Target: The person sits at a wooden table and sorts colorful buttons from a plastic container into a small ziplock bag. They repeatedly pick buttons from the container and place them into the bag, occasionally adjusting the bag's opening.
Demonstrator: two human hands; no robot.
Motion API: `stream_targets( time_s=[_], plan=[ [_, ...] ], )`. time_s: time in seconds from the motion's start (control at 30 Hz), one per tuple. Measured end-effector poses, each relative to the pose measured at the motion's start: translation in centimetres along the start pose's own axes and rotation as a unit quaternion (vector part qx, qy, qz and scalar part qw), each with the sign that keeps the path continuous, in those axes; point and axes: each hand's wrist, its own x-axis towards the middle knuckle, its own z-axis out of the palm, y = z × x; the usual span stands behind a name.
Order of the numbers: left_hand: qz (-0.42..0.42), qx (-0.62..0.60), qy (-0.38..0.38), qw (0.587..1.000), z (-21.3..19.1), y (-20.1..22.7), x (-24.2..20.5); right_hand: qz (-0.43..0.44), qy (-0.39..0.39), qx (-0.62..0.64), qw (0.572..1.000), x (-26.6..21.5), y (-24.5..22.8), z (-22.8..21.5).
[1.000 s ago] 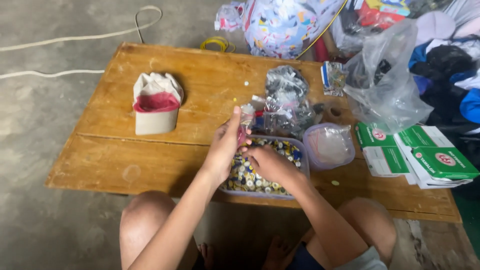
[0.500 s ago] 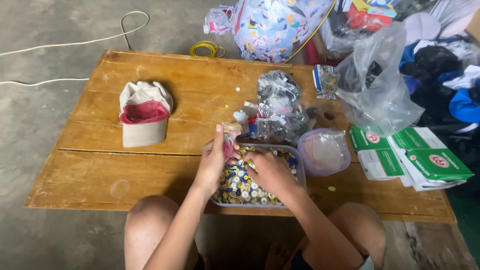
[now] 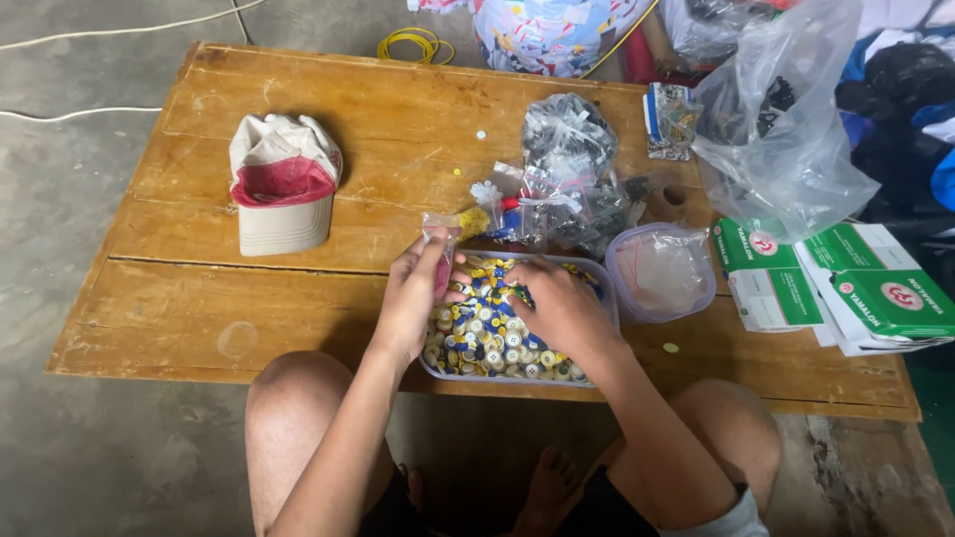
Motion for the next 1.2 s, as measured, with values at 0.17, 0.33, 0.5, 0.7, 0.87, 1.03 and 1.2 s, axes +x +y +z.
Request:
stream_targets(
  time_s=[0.17,0.33,0.5,0.7,0.87,1.03,1.2],
  plan=[
    [-0.010,-0.027,0.003,1.000,0.2,1.1,-0.6,-0.012,0.011,-0.018,1.000,0.4,0.0,1.1],
    [-0.002,-0.049,0.015,0.999,-0.3,0.6,-0.2,-0.074,0.081,-0.083,0.990,1.1,0.2,4.2],
    [0.009,-0.066,0.021,0.998,-0.5,-0.2,0.6,-0.144,-0.068,0.031,0.987,0.9,-3.1,5.1],
    [0.001,-0.064,0.023,0.998,-0.4,-0.2,0.7,-0.170,-0.015,-0.060,0.984,2.2,-2.8,8.5],
    [0.015,-0.066,0.025,0.997,-0.6,0.1,0.6,-0.124,0.027,-0.010,0.992,2.2,-2.3,5.5],
    [0.024,-0.079,0.034,0.996,-0.9,-0.5,1.2,-0.153,0.096,-0.035,0.983,2.3,-3.5,2.7],
    [0.022,-0.103,0.039,0.994,-1.0,-1.2,1.7,-0.139,-0.033,-0.061,0.988,1.1,-5.9,1.2]
  ],
)
